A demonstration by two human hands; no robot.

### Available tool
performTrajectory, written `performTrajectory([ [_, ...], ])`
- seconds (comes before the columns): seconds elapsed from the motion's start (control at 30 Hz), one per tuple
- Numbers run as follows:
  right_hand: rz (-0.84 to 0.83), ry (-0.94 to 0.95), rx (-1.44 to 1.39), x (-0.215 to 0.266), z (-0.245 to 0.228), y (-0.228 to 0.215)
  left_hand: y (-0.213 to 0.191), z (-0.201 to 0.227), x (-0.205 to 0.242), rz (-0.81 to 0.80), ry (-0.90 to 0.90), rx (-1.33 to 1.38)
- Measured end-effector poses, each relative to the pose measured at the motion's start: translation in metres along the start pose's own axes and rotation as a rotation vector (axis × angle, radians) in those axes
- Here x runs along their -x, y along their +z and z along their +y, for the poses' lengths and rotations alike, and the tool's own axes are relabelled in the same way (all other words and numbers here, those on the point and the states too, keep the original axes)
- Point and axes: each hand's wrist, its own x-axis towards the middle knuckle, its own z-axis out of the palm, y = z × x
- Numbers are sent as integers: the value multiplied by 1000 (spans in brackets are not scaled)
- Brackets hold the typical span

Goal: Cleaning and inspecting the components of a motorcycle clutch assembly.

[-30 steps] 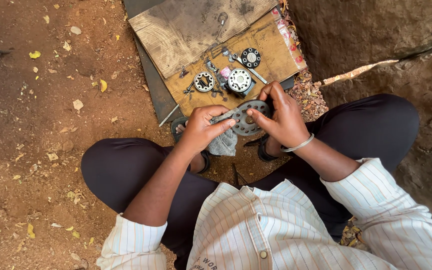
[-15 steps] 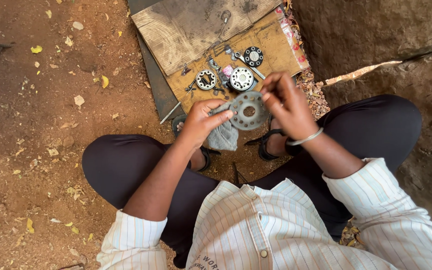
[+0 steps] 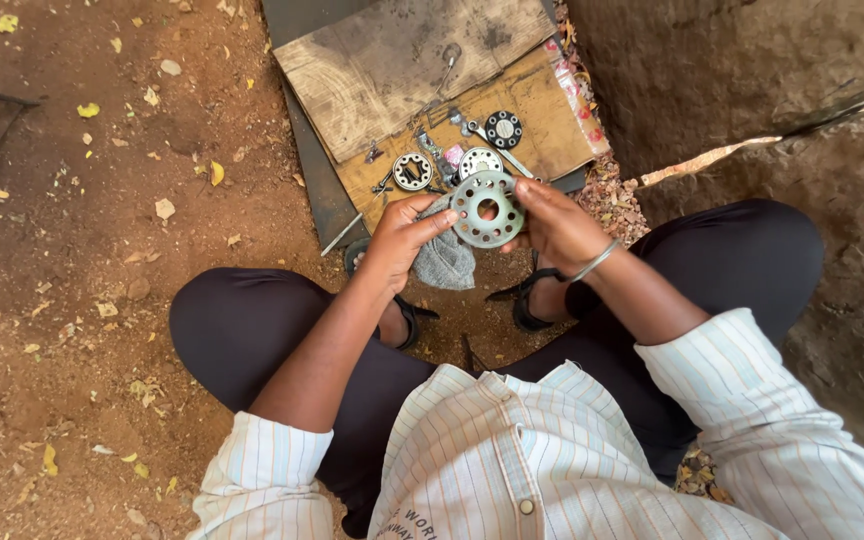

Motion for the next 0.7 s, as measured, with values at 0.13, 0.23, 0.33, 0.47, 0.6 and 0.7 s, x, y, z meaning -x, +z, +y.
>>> performTrajectory([
  [0.13,25,59,-252,-9,22,-6,-1,-1,-5,96,-55,-98],
  [0.23,73,1,-278,-16,28,-13,6,19,-6,320,-192,-193],
  [0.33,114,-47,-242,-21,35,-19,11,35,1,449,-274,-234],
  [0.47,124,-92,-156,-21,44,-14,-3,-13,-7,87,-194,-326],
  [0.6,104,-81,-158,-16,45,-1,-13,-65,-8,30,-152,-59],
  [0.7,71,-77,-209,-17,53,2,11,-33,8,132,-200,219],
])
